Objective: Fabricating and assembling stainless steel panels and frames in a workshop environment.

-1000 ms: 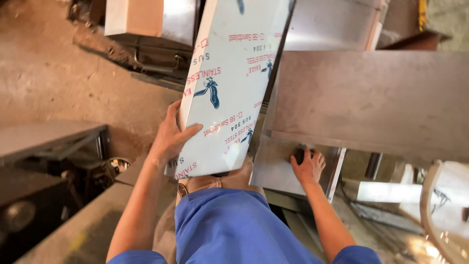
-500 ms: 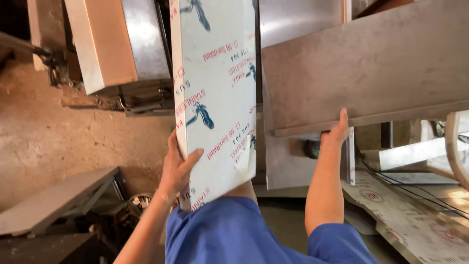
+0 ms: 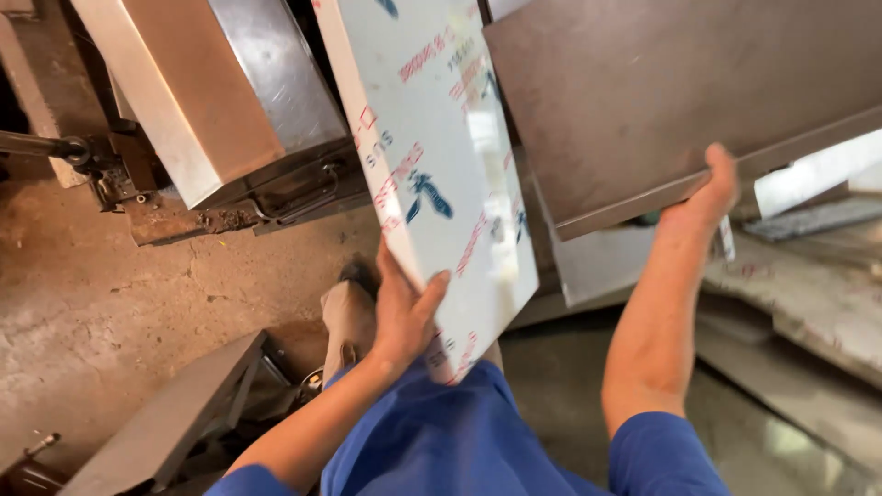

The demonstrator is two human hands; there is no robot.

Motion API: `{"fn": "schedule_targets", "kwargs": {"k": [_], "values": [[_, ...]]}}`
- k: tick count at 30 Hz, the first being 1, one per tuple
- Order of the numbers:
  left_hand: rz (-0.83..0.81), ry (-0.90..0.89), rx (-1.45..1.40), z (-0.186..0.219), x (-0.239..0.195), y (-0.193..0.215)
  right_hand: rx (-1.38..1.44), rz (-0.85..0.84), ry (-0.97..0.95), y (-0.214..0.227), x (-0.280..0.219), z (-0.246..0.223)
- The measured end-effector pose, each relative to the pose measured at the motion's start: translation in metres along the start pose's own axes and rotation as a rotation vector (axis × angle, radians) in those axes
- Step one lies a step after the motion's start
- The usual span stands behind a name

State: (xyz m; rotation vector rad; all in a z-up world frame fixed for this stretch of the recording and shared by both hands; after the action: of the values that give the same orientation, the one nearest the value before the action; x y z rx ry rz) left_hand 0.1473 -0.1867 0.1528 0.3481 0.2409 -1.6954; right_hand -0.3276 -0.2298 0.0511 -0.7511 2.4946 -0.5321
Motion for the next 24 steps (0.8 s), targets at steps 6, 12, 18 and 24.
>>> {"fn": "schedule_targets", "kwargs": {"k": [6, 12, 18, 24], "values": [[-0.045, -0.157, -0.021, -0.004, -0.01, 0.017, -0.134, 0.017, 0.26, -0.025, -0.118, -0.095], [-0.219, -0.088, 0.003, 0.003, -0.007, 0.029, -0.132, 0.168, 0.387, -0.082, -0.284, -0.16], [-0.215, -0.555, 0.317, 0.075, 0.01, 0.057, -0.027, 0.152, 0.424, -0.077, -0.337, -0.178], [-0.345, -1.709, 0.371, 0.223, -0.023, 0.013, 0.017, 0.186, 0.332, -0.028, -0.347, -0.153]]}}
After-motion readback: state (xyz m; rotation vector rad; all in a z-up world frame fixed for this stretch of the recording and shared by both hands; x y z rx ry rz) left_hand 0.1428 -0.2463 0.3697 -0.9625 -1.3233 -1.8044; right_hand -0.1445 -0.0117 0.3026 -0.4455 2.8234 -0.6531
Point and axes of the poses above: each hand's wrist, its own x-axis towards the middle knuckle, its own y-axis out of the back of the hand, z = x × y, the point moved 5 cm from there along x, towards the middle knuckle, and after that the axes turned 2 degrees about y, right-handed, at the moved point
